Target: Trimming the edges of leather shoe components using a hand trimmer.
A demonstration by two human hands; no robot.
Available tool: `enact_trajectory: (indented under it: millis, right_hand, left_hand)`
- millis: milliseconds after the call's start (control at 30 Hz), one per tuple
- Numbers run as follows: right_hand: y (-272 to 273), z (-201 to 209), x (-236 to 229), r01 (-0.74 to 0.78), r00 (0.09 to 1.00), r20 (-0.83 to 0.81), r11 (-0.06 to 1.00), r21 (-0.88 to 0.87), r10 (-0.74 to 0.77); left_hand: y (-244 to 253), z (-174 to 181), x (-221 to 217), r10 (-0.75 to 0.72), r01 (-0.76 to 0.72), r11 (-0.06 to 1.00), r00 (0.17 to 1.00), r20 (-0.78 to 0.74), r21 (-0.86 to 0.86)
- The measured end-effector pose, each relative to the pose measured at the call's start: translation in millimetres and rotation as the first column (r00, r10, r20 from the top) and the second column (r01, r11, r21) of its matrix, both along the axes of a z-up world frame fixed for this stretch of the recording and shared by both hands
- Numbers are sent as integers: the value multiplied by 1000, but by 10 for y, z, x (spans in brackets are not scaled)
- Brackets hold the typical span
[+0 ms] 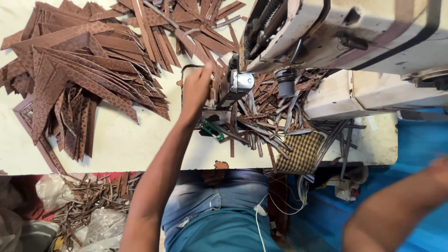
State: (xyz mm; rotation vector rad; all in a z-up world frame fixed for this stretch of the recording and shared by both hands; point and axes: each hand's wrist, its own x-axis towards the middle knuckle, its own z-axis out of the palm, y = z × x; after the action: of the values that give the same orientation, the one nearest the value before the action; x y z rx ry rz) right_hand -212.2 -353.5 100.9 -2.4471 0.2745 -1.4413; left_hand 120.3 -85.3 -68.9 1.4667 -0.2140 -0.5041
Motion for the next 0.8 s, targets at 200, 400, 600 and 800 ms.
enact_trajectory:
  millis: [200, 400, 600, 800]
  right_hand:
    - [540, -546, 1051, -20, 982, -190, 1000, -21, 16]
    - [90, -1623, 1802, 40, 872, -486, 998, -58, -63]
    - [400, -1383, 1744, 84, 887, -462, 974, 208, 22]
    - [1682, -1272, 936, -236, 847, -338, 860, 453, 410]
  left_hand:
    - [434, -290, -837, 54, -54, 992, 999, 3, 112]
    - [654, -474, -1263, 36, -48, 995, 988, 150, 82]
    - [687, -431, -1261, 0, -26, 993, 976, 219, 118]
    - [499, -403, -1256, -223, 226, 973, 973, -56, 45]
